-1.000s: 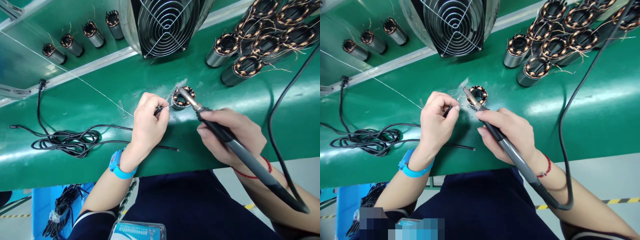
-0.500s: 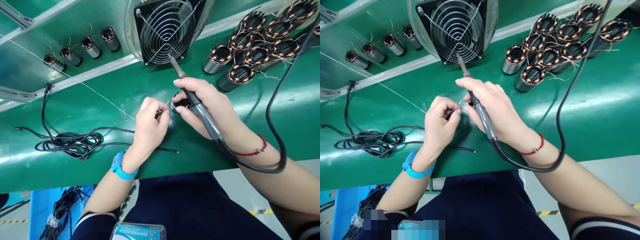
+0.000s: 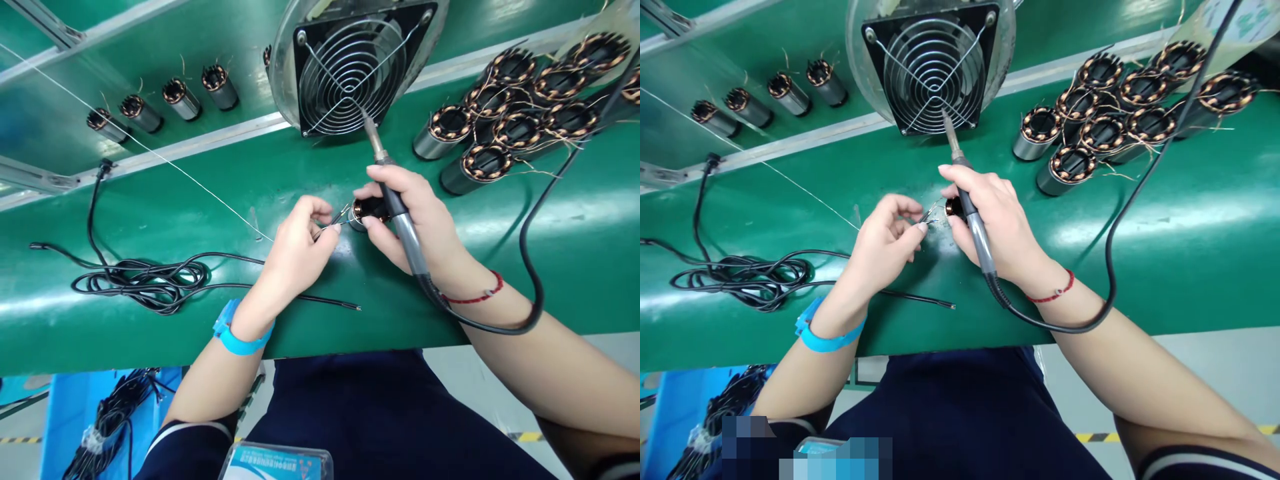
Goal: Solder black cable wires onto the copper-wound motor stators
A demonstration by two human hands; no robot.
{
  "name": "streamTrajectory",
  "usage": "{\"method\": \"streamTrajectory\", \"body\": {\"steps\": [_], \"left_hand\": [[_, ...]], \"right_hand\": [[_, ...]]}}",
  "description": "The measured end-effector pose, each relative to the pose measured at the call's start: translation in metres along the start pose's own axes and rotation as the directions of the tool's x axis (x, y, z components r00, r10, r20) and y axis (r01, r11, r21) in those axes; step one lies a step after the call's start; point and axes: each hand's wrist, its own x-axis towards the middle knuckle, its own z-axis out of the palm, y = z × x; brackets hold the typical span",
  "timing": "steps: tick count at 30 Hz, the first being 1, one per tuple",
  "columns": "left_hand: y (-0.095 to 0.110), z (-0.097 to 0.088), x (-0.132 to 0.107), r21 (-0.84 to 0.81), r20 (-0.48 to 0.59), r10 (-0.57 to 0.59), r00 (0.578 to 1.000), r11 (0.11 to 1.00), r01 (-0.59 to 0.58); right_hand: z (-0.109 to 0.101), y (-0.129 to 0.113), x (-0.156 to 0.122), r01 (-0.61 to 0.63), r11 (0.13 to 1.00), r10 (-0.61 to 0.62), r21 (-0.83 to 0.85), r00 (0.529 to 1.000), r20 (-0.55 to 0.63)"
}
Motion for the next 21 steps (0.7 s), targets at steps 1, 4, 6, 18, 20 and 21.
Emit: {"method": "streamTrajectory", "body": {"steps": [1, 4, 6, 18, 20, 21], "left_hand": [[0.001, -0.004, 0.002, -0.051, 0.070, -0.069, 0.995, 0.996, 0.073], [0.006, -0.012, 0.006, -0.208, 0.161, -0.181, 0.970, 0.955, 0.212], [0.007, -0.014, 0.008, -0.299, 0.136, -0.208, 0.969, 0.924, 0.240], [0.012, 0.007, 0.009, -0.368, 0.076, -0.315, 0.946, 0.873, 0.320], [0.013, 0.008, 0.009, -0.389, 0.098, -0.309, 0.946, 0.863, 0.322], [0.012, 0.008, 0.009, -0.404, 0.116, -0.305, 0.945, 0.855, 0.326]], "right_hand": [[0.001, 0.002, 0.001, 0.013, 1.000, -0.013, -0.005, 1.000, 0.027], [0.004, 0.006, 0.003, 0.062, 0.998, -0.061, -0.010, 0.996, 0.071], [0.004, 0.006, 0.002, 0.095, 0.995, -0.095, -0.001, 0.994, 0.051], [-0.005, 0.003, -0.001, 0.121, 0.992, -0.124, 0.039, 0.989, 0.081], [-0.004, 0.003, -0.001, 0.150, 0.988, -0.152, 0.032, 0.987, 0.058], [-0.003, 0.003, -0.001, 0.162, 0.987, -0.163, 0.023, 0.986, 0.045]]}}
